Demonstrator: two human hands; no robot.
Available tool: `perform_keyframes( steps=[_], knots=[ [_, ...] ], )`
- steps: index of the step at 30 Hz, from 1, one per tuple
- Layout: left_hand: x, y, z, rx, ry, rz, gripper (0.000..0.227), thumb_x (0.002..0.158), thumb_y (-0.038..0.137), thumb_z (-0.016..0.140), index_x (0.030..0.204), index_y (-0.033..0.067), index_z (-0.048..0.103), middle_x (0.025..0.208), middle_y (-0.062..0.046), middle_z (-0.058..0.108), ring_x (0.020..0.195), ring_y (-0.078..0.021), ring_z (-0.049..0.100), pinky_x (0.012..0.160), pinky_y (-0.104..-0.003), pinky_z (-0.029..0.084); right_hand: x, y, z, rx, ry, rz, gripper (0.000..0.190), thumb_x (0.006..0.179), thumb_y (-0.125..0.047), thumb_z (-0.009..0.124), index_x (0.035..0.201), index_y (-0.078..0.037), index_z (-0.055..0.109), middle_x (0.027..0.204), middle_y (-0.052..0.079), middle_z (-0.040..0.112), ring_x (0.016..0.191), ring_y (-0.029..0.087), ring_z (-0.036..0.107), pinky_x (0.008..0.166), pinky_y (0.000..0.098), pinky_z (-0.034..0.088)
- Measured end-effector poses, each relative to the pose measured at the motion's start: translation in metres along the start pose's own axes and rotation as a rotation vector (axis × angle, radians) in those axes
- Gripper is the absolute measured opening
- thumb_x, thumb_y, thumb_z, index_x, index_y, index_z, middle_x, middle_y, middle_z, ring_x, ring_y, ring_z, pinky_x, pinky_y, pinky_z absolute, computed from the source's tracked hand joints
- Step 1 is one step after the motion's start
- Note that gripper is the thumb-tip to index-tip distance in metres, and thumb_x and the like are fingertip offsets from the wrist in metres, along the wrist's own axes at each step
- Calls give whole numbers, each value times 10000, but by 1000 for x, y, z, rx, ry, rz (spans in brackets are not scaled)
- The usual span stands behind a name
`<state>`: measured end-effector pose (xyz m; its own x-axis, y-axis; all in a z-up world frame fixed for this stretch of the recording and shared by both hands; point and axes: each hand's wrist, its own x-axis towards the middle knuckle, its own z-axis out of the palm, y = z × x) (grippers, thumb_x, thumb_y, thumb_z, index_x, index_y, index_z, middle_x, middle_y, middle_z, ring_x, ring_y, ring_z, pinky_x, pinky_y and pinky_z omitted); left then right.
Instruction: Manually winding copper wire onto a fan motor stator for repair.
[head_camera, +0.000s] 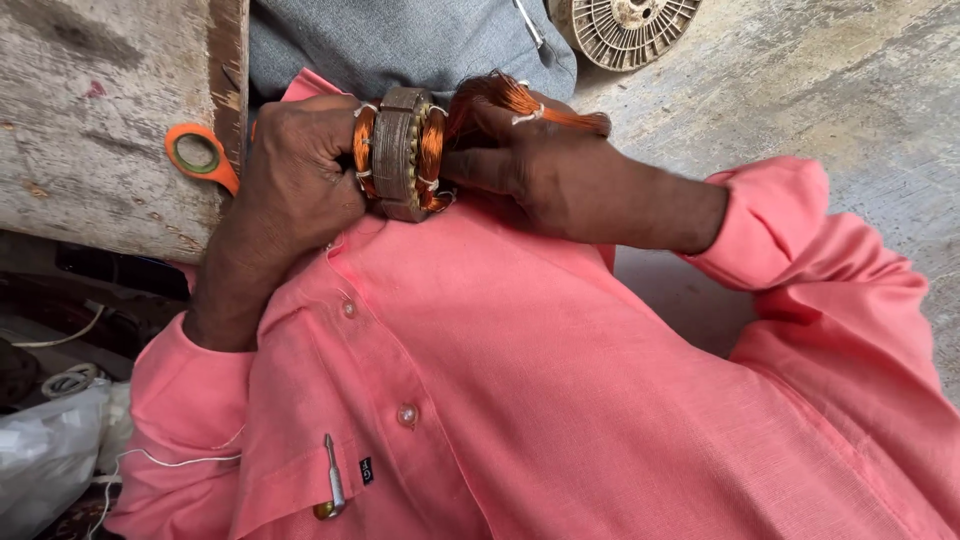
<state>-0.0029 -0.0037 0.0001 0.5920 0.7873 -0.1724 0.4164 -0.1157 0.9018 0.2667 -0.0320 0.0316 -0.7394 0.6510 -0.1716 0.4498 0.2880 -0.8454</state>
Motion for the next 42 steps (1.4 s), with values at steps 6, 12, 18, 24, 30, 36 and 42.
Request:
perform_keyframes(
  steps=[6,12,18,24,30,36,42],
  knots=[
    [-1,-4,-3,-63,-58,-9,91,879,9,742,964,24,713,810,-105,646,709,-203,648,681,-335,509,5,-11,-17,-248,-36,-59,367,973,-110,584,1326,-77,679,1252,161,549,1086,300,641,798,381,565],
    [-3,-2,-2,-98,2,-51,83,935,32,747,1017,41,742,843,-69,683,754,-150,678,710,-307,537,0,5,1,-266,79,-155,336,984,-155,605,1296,-47,668,1229,143,554,1027,292,634,858,383,560],
    [-1,2,0,-92,-1,-88,90,928,71,801,970,30,732,852,-67,706,758,-146,688,694,-296,533,-1,19,-3,-313,73,-287,380,984,-125,616,1349,-29,659,1245,156,559,1034,276,646,867,365,569],
    [-4,5,2,-93,38,-128,165,887,71,850,976,15,723,862,-88,705,759,-166,686,684,-311,533,-5,35,2,-329,150,-378,408,997,-132,635,1401,-80,657,1281,157,578,993,259,649,786,361,563],
    [-4,1,-1,-152,-10,-68,131,918,32,821,1003,1,725,933,-71,741,854,-118,715,765,-269,567,1,28,3,-407,210,-363,361,997,-171,652,1340,-66,693,1196,118,588,1021,258,620,804,368,528],
    [7,18,-1,-70,1,-233,315,817,183,976,956,24,741,873,-32,739,775,-77,670,695,-288,550,9,24,4,-328,175,-312,350,995,-242,687,1287,-47,696,1202,146,589,1076,300,608,925,408,519],
    [-4,9,1,14,48,-52,309,876,134,946,939,-2,676,822,-73,664,762,-143,670,691,-315,521,8,24,5,-89,119,-204,333,1021,-275,704,1275,-60,703,1247,168,598,1114,348,618,947,447,525]
  ],
)
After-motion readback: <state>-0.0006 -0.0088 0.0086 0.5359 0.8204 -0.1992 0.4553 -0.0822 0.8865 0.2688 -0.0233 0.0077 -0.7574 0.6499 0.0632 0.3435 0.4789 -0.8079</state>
